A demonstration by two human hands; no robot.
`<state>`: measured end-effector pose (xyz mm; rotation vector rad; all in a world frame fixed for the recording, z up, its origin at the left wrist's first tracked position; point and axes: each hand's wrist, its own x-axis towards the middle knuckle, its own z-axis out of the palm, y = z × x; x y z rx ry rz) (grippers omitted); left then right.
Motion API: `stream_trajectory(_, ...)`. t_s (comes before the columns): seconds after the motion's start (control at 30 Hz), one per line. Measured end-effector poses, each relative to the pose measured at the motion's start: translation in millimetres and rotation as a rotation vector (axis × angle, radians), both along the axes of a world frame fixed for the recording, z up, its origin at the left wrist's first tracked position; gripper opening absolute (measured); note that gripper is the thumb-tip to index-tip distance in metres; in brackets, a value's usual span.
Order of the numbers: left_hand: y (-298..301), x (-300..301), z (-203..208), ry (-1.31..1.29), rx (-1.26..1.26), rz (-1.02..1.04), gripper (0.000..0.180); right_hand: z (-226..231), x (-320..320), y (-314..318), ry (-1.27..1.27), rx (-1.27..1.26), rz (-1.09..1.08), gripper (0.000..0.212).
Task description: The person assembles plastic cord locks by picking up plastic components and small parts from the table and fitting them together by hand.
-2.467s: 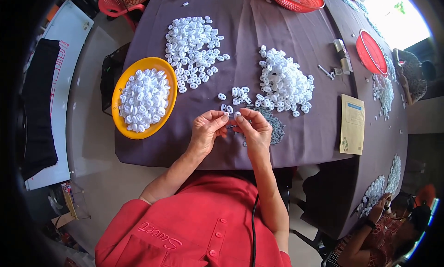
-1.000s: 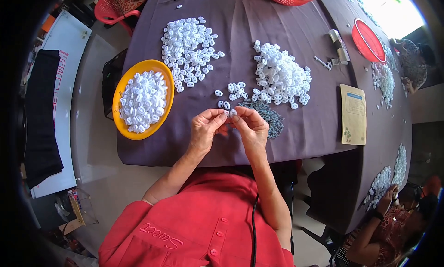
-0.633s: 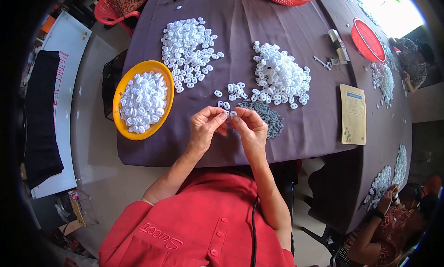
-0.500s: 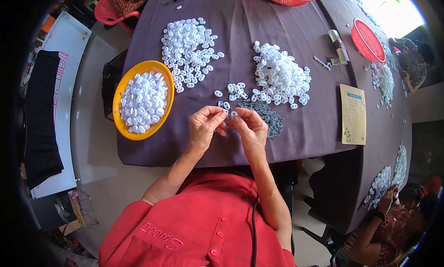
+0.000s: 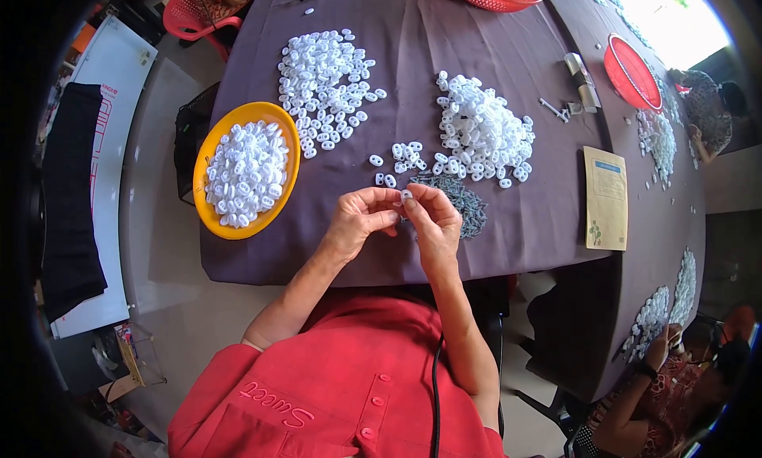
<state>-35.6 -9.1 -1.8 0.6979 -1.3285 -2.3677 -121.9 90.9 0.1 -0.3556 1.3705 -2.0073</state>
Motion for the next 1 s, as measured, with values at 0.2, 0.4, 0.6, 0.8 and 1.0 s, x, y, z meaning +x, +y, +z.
stream_trajectory(0.2, -5.0, 2.2, 5.1, -0.108, -0.247, -0.028, 0.014, 0.8, 0.5, -0.8, -0.035, -0.019, 0.040, 0.015)
stream_trajectory(0.4, -17.1, -1.4, -1.2, -0.117, -0.336, 0.105, 0.010, 2.6, -0.3, 0.1, -0.105, 0.031, 0.035, 0.015)
stream_trajectory(0.6, -28.5, 0.3, 8.5, -0.065, -0.146, 0.066, 0.004, 0.2, 1.4, -0.1, -0.094, 0.039, 0.035, 0.015)
stream_trajectory(0.8, -35.0, 2.9, -6.6, -0.024, 0.079, -0.004, 0.014, -2.3, 1.4, 0.4, -0.112, 0.064, 0.020, 0.015)
stream_trajectory(1.0, -35.1, 1.9, -12.7, -0.010, 0.083, -0.039, 0.021, -5.7, -3.1, -0.3, -0.103, 0.063, 0.003, 0.016)
